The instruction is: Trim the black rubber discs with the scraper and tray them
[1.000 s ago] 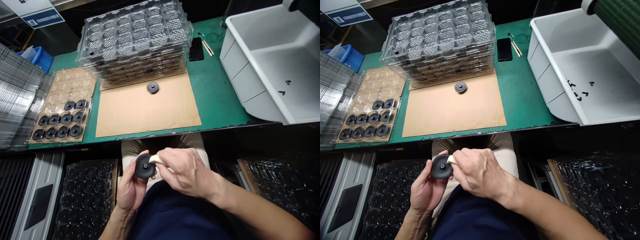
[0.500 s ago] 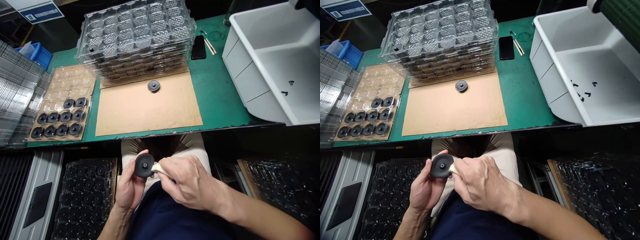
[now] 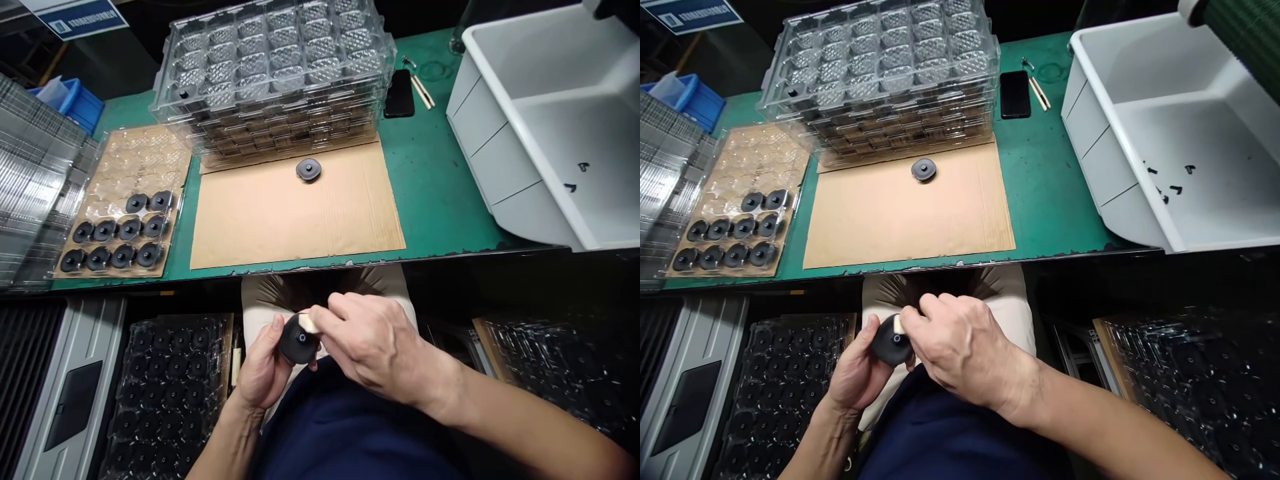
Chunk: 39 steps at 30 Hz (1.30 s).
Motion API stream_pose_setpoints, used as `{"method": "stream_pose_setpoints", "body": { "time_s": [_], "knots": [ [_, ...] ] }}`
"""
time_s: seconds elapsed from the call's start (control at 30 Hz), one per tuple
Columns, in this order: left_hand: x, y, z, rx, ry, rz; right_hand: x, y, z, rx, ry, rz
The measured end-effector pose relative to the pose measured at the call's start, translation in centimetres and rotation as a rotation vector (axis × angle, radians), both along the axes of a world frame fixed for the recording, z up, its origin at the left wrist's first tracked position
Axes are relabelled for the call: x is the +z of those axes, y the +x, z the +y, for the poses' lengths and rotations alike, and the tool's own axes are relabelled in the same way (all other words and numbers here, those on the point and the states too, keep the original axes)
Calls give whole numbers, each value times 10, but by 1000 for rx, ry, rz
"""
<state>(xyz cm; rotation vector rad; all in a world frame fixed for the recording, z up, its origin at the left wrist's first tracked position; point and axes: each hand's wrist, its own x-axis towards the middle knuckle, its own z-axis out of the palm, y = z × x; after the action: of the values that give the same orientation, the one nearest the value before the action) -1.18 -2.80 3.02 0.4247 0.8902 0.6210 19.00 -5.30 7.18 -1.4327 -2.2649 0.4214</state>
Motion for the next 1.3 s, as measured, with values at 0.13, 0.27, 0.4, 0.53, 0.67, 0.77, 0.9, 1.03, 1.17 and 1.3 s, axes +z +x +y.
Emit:
{"method": "stream_pose_setpoints", "body": {
  "time_s": [0.13,0.27,0.4,0.53,0.67,0.77,0.9,1.03,1.17,1.3],
  "knots": [
    [-3,1,1,-134,-149,-131,2,6,11,233,131,-59],
    [-9,2,3,-153,-226,-148,-1,9,18,207,114,-122],
    [-13,4,3,-121,-247,-153,-3,8,18,289,131,-128],
    [-15,2,3,-100,-217,-150,-4,7,21,214,121,-162],
    [-14,2,4,-53,-235,-140,-5,4,22,244,176,-152],
    [-10,3,7,59,-160,-123,-7,4,19,143,121,-104],
    [-7,-1,11,204,-54,-34,-12,5,11,4,-13,10],
    [-10,-2,12,118,-55,-13,-13,4,10,-31,15,-14],
    [-13,1,12,9,-131,-84,-9,3,18,90,68,-126],
    [-15,5,12,-64,-221,-189,-6,1,26,218,199,-165]
  ]
}}
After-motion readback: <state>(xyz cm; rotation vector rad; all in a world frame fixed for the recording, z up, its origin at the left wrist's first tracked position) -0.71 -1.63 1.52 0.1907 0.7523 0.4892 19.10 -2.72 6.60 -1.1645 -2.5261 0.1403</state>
